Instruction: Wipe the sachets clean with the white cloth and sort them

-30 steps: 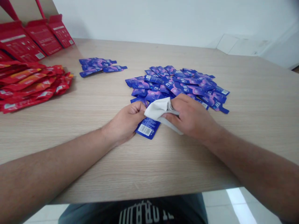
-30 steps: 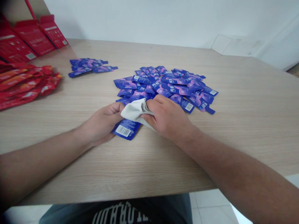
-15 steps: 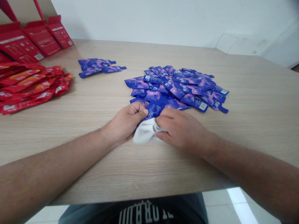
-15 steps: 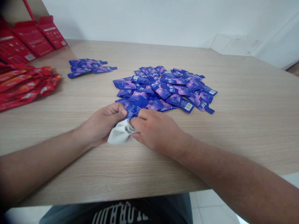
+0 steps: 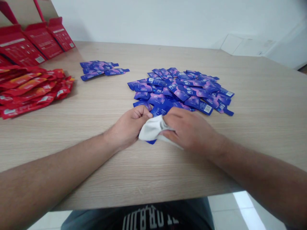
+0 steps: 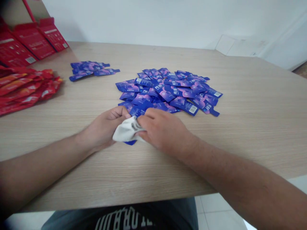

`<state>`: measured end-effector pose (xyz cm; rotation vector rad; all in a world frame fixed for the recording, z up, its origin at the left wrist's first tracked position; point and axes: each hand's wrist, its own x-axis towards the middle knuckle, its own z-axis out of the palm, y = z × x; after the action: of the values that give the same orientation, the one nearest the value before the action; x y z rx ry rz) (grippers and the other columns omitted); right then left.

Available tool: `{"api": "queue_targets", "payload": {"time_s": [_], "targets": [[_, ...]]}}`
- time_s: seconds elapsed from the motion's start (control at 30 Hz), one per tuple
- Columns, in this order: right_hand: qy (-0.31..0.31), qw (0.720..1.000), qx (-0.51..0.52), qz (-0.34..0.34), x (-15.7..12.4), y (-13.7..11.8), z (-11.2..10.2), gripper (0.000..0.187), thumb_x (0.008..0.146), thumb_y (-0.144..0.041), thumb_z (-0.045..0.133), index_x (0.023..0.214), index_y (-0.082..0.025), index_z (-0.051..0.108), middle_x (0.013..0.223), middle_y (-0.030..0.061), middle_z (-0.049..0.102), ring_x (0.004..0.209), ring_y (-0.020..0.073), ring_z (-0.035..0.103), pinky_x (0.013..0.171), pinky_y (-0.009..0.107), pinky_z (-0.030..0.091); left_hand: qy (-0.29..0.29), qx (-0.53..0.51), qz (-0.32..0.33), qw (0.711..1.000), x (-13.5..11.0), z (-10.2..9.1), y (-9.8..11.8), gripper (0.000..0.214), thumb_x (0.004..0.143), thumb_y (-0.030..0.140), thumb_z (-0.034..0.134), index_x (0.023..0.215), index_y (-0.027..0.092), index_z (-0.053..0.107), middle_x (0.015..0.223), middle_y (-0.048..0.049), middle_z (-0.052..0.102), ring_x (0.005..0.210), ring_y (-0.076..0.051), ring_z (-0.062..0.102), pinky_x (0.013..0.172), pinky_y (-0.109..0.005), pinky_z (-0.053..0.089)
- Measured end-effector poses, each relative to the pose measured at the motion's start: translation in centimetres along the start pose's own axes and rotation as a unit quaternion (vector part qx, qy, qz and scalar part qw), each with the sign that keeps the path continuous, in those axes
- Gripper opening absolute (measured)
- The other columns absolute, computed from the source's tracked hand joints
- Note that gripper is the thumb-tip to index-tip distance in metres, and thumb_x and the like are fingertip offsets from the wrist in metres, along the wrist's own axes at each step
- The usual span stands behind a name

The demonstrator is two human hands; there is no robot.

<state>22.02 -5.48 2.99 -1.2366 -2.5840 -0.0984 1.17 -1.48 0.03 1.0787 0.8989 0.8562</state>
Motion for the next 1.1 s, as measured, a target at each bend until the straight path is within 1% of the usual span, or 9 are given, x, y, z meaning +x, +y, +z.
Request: {"api": "queue_targets", "payload": {"time_s": [0.1,0.27,0.33,0.47,0.63,0.7,0.83,1.0,1.1], "targets": [[0.041,0.996,-0.007,0.078,0.1,0.8,0.0,0.025,0.100,-0.040,0.059,0.094,-0.017,0.061,0.095,0.0082,0.060,0.088,0.0238,0.057,0.076,0.035,0.041,0.005,-0.004,0.004,1.000,0.1,0.1,0.0,0.026,0.085,0.026,0.075,0.075,0.018,0.052,0.060,0.0048,0.052,0.049,-0.007,0.044,0.046,-0.018,0.034],[-0.028,0.999,0.012,-0.023,-0.1,0.1,0.1,0.017,0.098,-0.036,0.064,0.095,-0.019,0.063,0.095,0.0056,0.060,0.088,0.0225,0.057,0.076,0.033,0.041,0.001,0.000,-0.007,1.000,0.1,0.0,0.0,0.023,0.086,0.027,0.073,0.078,0.019,0.053,0.060,0.0045,0.053,0.049,-0.008,0.046,0.045,-0.018,0.033],[-0.017,1.000,0.009,-0.007,-0.1,0.4,0.1,0.019,0.099,-0.038,0.062,0.096,-0.019,0.063,0.095,0.0059,0.060,0.089,0.0228,0.057,0.076,0.034,0.041,-0.001,-0.002,-0.005,1.000,0.1,0.0,0.0,0.024,0.085,0.027,0.074,0.077,0.018,0.053,0.060,0.0043,0.053,0.049,-0.008,0.047,0.045,-0.018,0.034],[0.039,0.996,-0.001,0.082,0.1,1.3,0.0,0.026,0.101,-0.041,0.058,0.095,-0.016,0.061,0.096,0.0081,0.060,0.088,0.0234,0.057,0.076,0.035,0.041,0.003,-0.005,0.003,1.000,0.1,0.1,0.0,0.028,0.083,0.027,0.077,0.076,0.018,0.052,0.060,0.0054,0.051,0.048,-0.006,0.044,0.046,-0.018,0.034],[-0.038,0.999,0.020,-0.027,0.0,-0.2,-0.2,0.016,0.098,-0.035,0.064,0.095,-0.019,0.064,0.096,0.0056,0.062,0.088,0.0218,0.057,0.076,0.033,0.040,0.000,0.007,-0.003,1.000,-0.1,0.0,0.0,0.025,0.085,0.028,0.075,0.078,0.018,0.054,0.061,0.0047,0.054,0.049,-0.007,0.047,0.046,-0.018,0.034],[-0.030,0.999,0.014,-0.013,0.0,0.0,-0.2,0.017,0.098,-0.036,0.063,0.095,-0.019,0.063,0.096,0.0060,0.062,0.088,0.0222,0.057,0.075,0.033,0.040,-0.004,0.004,0.002,1.000,-0.1,0.0,0.0,0.025,0.085,0.029,0.075,0.078,0.018,0.054,0.061,0.0044,0.054,0.049,-0.007,0.047,0.047,-0.019,0.034],[0.037,0.995,-0.007,0.087,0.2,1.3,0.0,0.026,0.101,-0.041,0.058,0.094,-0.017,0.061,0.095,0.0080,0.060,0.088,0.0235,0.057,0.075,0.034,0.040,0.005,0.002,0.006,1.000,0.0,0.1,0.1,0.028,0.084,0.028,0.077,0.076,0.018,0.053,0.059,0.0050,0.052,0.048,-0.006,0.044,0.046,-0.019,0.033],[-0.025,0.999,0.016,-0.015,0.0,0.1,0.0,0.018,0.099,-0.037,0.063,0.094,-0.019,0.062,0.095,0.0055,0.061,0.088,0.0219,0.057,0.075,0.033,0.040,0.005,0.007,-0.006,1.000,-0.1,0.0,0.1,0.023,0.086,0.027,0.074,0.078,0.019,0.054,0.060,0.0043,0.055,0.049,-0.008,0.048,0.046,-0.018,0.033],[-0.005,1.000,0.008,0.021,0.0,0.4,-0.1,0.021,0.100,-0.039,0.060,0.095,-0.018,0.062,0.095,0.0063,0.061,0.087,0.0220,0.057,0.075,0.033,0.040,0.002,0.002,0.002,1.000,-0.1,0.0,0.1,0.023,0.086,0.027,0.074,0.078,0.019,0.054,0.060,0.0046,0.054,0.048,-0.007,0.047,0.046,-0.018,0.034]]}}
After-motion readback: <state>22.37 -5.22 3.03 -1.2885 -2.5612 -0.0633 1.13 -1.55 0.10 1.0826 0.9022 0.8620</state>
